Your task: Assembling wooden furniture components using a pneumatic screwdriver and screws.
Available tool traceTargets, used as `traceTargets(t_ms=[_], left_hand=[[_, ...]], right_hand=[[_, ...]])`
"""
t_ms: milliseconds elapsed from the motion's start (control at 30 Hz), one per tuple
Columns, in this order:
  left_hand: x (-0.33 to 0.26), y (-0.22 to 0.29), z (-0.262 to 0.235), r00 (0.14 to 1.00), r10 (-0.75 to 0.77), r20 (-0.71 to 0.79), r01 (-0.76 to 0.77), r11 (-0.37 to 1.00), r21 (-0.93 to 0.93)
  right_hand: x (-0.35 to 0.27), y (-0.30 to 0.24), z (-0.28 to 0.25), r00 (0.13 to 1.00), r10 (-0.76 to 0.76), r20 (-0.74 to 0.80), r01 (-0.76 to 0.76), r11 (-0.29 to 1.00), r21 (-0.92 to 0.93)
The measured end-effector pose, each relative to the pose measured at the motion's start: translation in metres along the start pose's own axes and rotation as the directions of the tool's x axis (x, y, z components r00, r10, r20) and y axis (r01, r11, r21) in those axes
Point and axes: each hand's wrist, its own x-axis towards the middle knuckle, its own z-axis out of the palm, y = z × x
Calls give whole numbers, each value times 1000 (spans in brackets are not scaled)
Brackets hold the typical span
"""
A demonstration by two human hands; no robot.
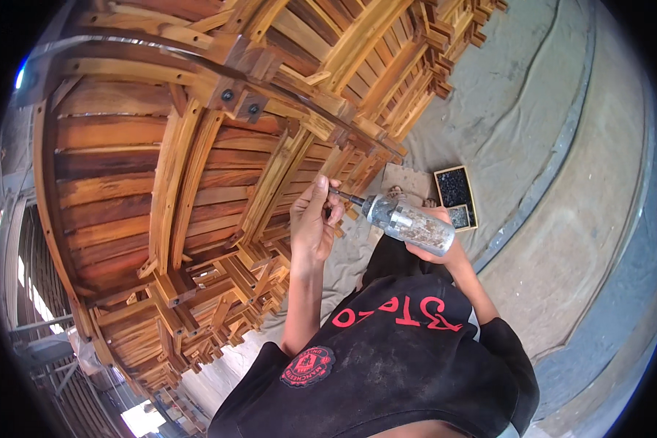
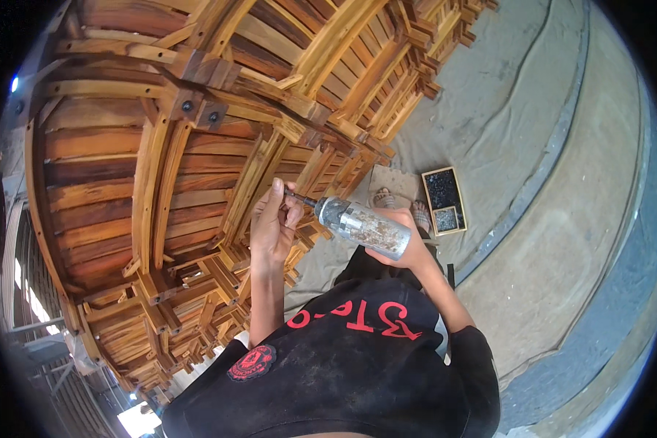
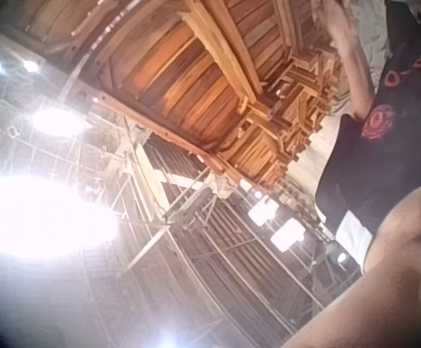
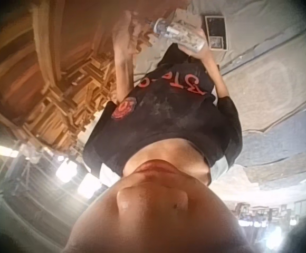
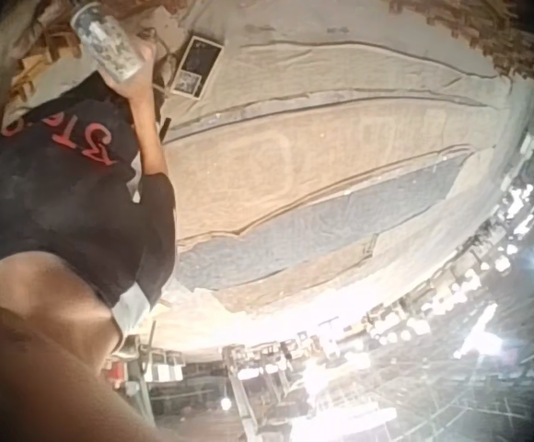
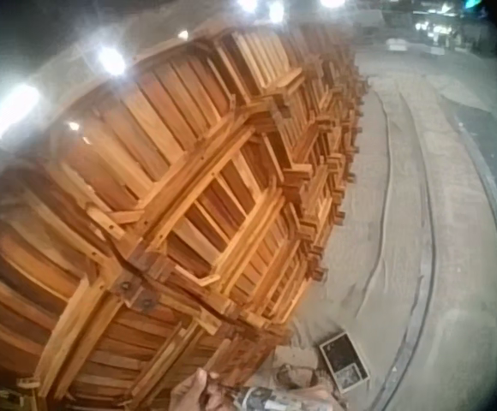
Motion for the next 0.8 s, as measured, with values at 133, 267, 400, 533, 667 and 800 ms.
traceTargets(t_ms=[133,267,400,533,667,800], left_hand=[[26,-23,-11,998,-61,-22,62,998,20],[61,-46,-21,986,-147,-74,150,988,40],[103,-69,-29,938,-328,-110,321,944,-81],[130,-83,-37,906,-415,-86,384,890,-247],[147,-86,-42,912,-399,93,401,823,-402],[156,-83,-41,907,-399,135,416,791,-449]], right_hand=[[-3,18,6,984,170,48,-173,982,70],[-6,59,21,979,203,25,-204,977,61],[-10,103,39,959,274,-72,-270,961,64],[-11,132,51,942,307,-137,-292,949,119],[-13,153,66,913,385,-131,-361,916,178],[-5,161,69,927,332,-174,-310,940,139]])
